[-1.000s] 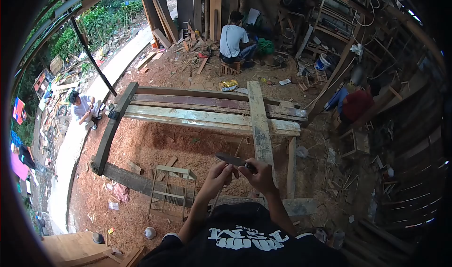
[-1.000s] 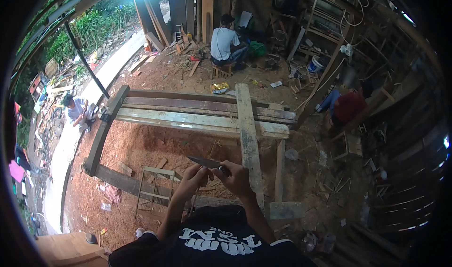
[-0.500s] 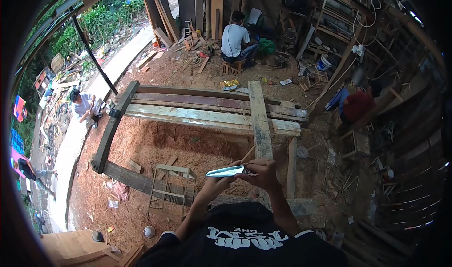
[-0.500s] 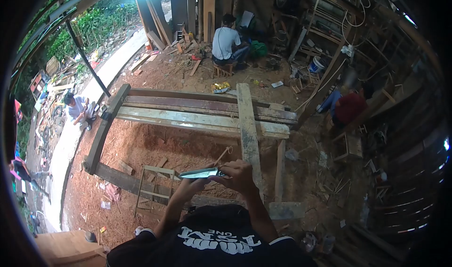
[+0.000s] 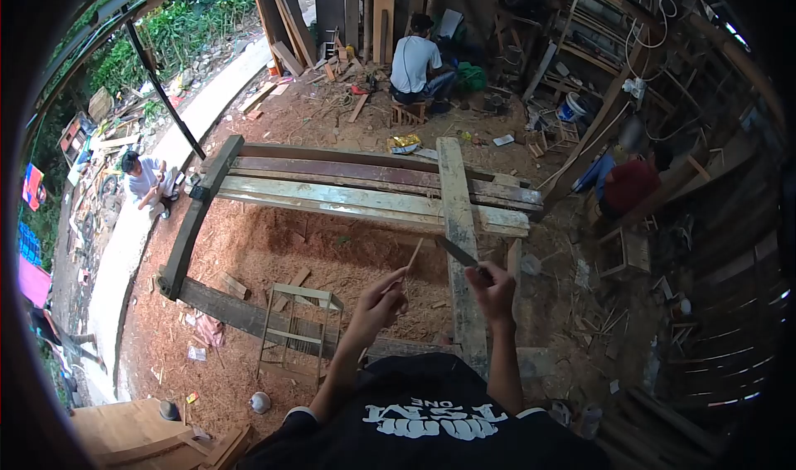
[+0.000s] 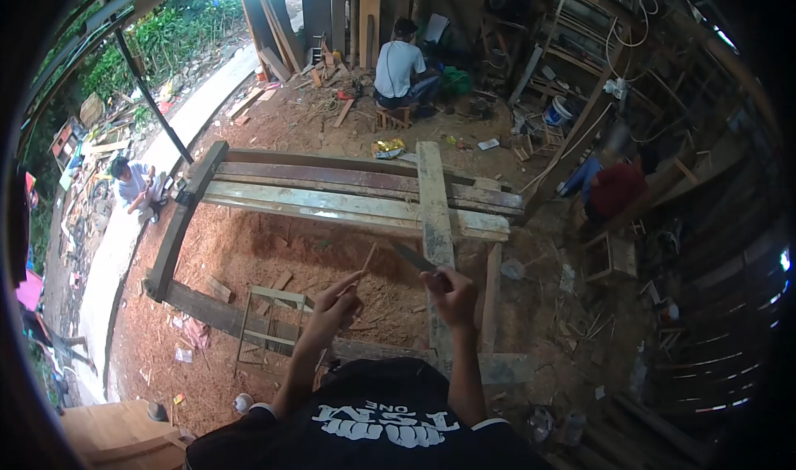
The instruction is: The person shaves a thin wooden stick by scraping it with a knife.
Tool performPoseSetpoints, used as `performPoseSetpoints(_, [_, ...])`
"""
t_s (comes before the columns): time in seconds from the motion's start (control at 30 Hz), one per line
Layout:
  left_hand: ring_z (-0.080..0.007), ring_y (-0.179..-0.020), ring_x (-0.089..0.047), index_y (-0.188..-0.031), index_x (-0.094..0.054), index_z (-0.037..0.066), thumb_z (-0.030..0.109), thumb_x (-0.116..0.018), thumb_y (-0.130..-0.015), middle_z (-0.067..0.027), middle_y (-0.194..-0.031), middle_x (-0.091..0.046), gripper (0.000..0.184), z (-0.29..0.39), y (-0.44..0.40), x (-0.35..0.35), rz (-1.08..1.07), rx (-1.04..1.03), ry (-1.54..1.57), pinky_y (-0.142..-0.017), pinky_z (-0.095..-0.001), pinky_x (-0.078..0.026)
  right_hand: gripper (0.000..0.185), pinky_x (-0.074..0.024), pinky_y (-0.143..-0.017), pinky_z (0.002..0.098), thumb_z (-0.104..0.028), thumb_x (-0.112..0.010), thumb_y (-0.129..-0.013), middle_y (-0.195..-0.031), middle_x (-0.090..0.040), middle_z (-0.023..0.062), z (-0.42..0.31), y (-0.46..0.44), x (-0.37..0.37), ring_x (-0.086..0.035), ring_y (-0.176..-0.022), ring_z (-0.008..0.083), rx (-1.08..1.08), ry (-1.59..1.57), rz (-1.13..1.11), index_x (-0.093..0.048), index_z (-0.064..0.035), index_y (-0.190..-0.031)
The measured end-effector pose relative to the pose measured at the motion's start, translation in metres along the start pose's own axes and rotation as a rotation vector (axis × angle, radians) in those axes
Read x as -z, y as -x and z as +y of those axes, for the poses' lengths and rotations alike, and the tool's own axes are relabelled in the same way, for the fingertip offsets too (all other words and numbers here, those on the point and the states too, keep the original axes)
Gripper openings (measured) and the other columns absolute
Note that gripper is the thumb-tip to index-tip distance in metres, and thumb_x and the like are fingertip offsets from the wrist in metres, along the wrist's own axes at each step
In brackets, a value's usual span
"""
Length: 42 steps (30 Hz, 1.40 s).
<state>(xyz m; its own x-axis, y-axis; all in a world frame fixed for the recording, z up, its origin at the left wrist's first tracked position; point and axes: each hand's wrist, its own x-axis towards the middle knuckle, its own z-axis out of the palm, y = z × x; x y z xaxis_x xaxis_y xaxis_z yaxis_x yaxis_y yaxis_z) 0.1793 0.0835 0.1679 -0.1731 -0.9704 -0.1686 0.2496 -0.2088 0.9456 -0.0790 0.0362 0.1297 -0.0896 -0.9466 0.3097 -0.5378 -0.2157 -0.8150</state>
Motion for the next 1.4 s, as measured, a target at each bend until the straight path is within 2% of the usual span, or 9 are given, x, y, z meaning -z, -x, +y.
performPoseSetpoints(0.23, [-0.001,-0.055,-0.038,-0.143,-0.049,0.005,0.01,-0.047,-0.104,0.0018,-0.077,-0.054,0.04,-0.005,-0.017,-0.01,-0.033,0.005,-0.036,-0.046,-0.0184,-0.032,0.045,-0.0469,-0.058,0.0313,-0.043,-0.071,-0.09,-0.073,-0.062,0.0097,-0.051,0.018,-0.022,-0.061,-0.064,0.0171,0.052,-0.139,-0.198,-0.065,-0.0009,-0.104])
performPoseSetpoints(0.27, [-0.0009,-0.056,-0.038,-0.143,-0.05,0.004,0.01,-0.047,-0.103,0.0026,-0.077,-0.053,0.04,-0.007,-0.019,-0.009,-0.039,0.004,-0.044,-0.048,-0.0184,-0.032,0.038,-0.048,-0.064,0.0359,-0.037,-0.068,-0.092,-0.083,-0.064,0.0123,-0.054,0.018,-0.021,-0.063,-0.072,0.0253,0.048,-0.091,-0.267,-0.065,-0.0018,-0.106])
performPoseSetpoints(0.37, [-0.0012,-0.062,-0.04,-0.141,-0.051,0.002,0.011,-0.049,-0.103,0.0048,-0.077,-0.049,0.039,-0.014,-0.023,-0.01,-0.052,-0.074,-0.125,-0.053,-0.0188,-0.034,0.033,-0.046,-0.072,0.0413,-0.034,-0.065,-0.092,-0.086,-0.063,0.013,-0.053,0.016,-0.031,-0.061,-0.079,0.0323,0.284,0.039,-0.209,-0.065,-0.0029,-0.102])
performPoseSetpoints(0.57, [-0.0014,-0.07,-0.044,-0.139,-0.052,-0.001,0.009,-0.052,-0.1,0.0057,-0.08,-0.052,0.041,-0.01,-0.03,-0.017,-0.013,-0.105,-0.123,-0.058,-0.0186,-0.036,0.03,-0.0407,-0.08,0.0408,-0.034,-0.061,-0.094,-0.085,-0.062,0.0109,-0.063,0.005,-0.035,-0.058,-0.084,0.031,0.331,0.085,-0.231,-0.064,-0.0044,-0.099])
performPoseSetpoints(0.87, [-0.0015,-0.068,-0.045,-0.137,-0.055,0.0,0.009,-0.054,-0.099,0.0044,-0.084,-0.058,0.039,-0.004,-0.049,-0.015,-0.012,-0.104,-0.223,-0.057,-0.0192,-0.036,0.036,-0.041,-0.077,0.0407,-0.041,-0.062,-0.092,-0.08,-0.061,0.0092,-0.051,-0.012,-0.039,-0.058,-0.08,0.0301,0.309,0.089,-0.254,-0.064,-0.005,-0.096])
performPoseSetpoints(1.17, [-0.0014,-0.064,-0.042,-0.137,-0.056,0.002,0.009,-0.053,-0.099,0.0066,-0.079,-0.052,0.038,0.0,-0.059,0.0,-0.07,-0.092,-0.242,-0.053,-0.0194,-0.035,0.038,-0.0421,-0.074,0.0381,-0.045,-0.063,-0.091,-0.076,-0.063,0.0069,-0.034,-0.041,-0.036,-0.061,-0.075,0.027,0.421,0.216,-0.26,-0.067,-0.0077,-0.089])
performPoseSetpoints(1.27, [-0.0014,-0.063,-0.041,-0.137,-0.057,0.003,0.009,-0.053,-0.1,0.0076,-0.077,-0.049,0.038,0.022,-0.05,0.005,-0.042,-0.063,-0.107,-0.053,-0.0187,-0.035,0.037,-0.0445,-0.067,0.039,-0.043,-0.058,-0.096,-0.074,-0.065,0.0098,-0.005,-0.06,-0.03,-0.064,-0.072,0.0285,0.511,0.22,0.069,-0.068,-0.0072,-0.09])
performPoseSetpoints(1.33, [-0.0014,-0.063,-0.04,-0.137,-0.056,0.003,0.01,-0.052,-0.1,0.008,-0.077,-0.047,0.038,0.014,-0.039,0.024,-0.071,-0.055,-0.134,-0.052,-0.0184,-0.034,0.04,-0.0454,-0.059,0.0413,-0.041,-0.054,-0.1,-0.073,-0.066,0.014,0.054,-0.069,-0.018,-0.066,-0.068,0.0318,-0.039,0.296,0.169,-0.068,-0.0051,-0.091])
performPoseSetpoints(1.4, [-0.0016,-0.061,-0.037,-0.139,-0.054,0.001,0.013,-0.052,-0.102,0.0085,-0.074,-0.042,0.038,0.01,-0.028,0.036,-0.084,-0.054,-0.173,-0.051,-0.019,-0.033,0.042,-0.045,-0.054,0.0431,-0.042,-0.054,-0.1,-0.07,-0.065,0.0154,0.081,-0.083,0.013,-0.064,-0.062,0.0345,-0.034,0.275,0.558,-0.068,-0.003,-0.094])
